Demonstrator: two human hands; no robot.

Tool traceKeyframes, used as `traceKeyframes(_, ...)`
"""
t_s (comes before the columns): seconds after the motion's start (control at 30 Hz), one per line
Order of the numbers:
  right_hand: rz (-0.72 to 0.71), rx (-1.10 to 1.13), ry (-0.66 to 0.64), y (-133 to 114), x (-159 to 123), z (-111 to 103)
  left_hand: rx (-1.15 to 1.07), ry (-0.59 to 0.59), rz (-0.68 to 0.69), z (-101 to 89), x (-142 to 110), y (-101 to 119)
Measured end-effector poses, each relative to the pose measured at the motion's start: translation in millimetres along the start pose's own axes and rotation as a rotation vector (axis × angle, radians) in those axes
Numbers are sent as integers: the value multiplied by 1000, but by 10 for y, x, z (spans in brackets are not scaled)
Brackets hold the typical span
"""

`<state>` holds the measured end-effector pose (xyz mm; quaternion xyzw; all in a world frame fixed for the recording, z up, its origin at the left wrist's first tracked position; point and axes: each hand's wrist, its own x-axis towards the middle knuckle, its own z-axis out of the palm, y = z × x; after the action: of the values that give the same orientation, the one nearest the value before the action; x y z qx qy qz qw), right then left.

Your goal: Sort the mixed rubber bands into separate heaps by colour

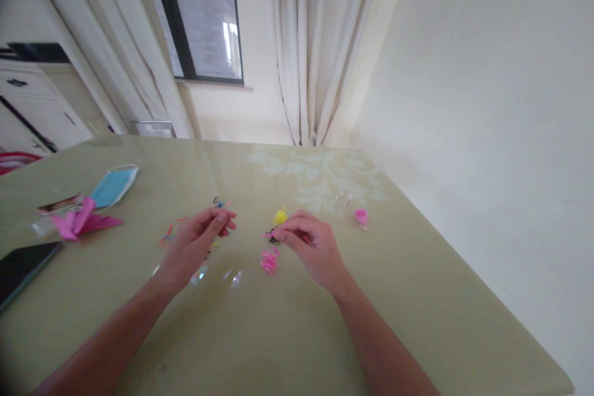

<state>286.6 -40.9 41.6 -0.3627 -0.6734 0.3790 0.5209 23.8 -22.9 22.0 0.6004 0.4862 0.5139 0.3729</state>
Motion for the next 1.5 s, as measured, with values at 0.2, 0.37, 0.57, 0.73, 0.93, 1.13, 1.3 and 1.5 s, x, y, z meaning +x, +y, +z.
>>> traceKeyframes(0.2,47,-172,-96,68,17,-11,427,-49,62,-82,58,-214)
traceKeyframes(0.37,47,-456,-260,264,4,53,966,-155,106,-155,39,-380)
traceKeyframes(0.57,62,-552,-365,371,-37,104,1017,-166,101,-97,14,-359)
traceKeyframes(0.73,61,-540,-339,282,-22,76,573,-80,185,-2,23,-225)
traceKeyframes(0.93,-8,-336,-164,96,-61,176,-202,-178,-23,150,-144,39)
traceKeyframes(1.13,-90,-257,-43,-11,-123,269,-360,-218,-100,214,-221,130)
traceKeyframes(1.3,-166,-270,-58,-38,-142,297,-354,-264,-136,246,-234,159)
traceKeyframes(1.5,-194,-284,-53,-16,-144,297,-346,-289,-138,261,-241,147)
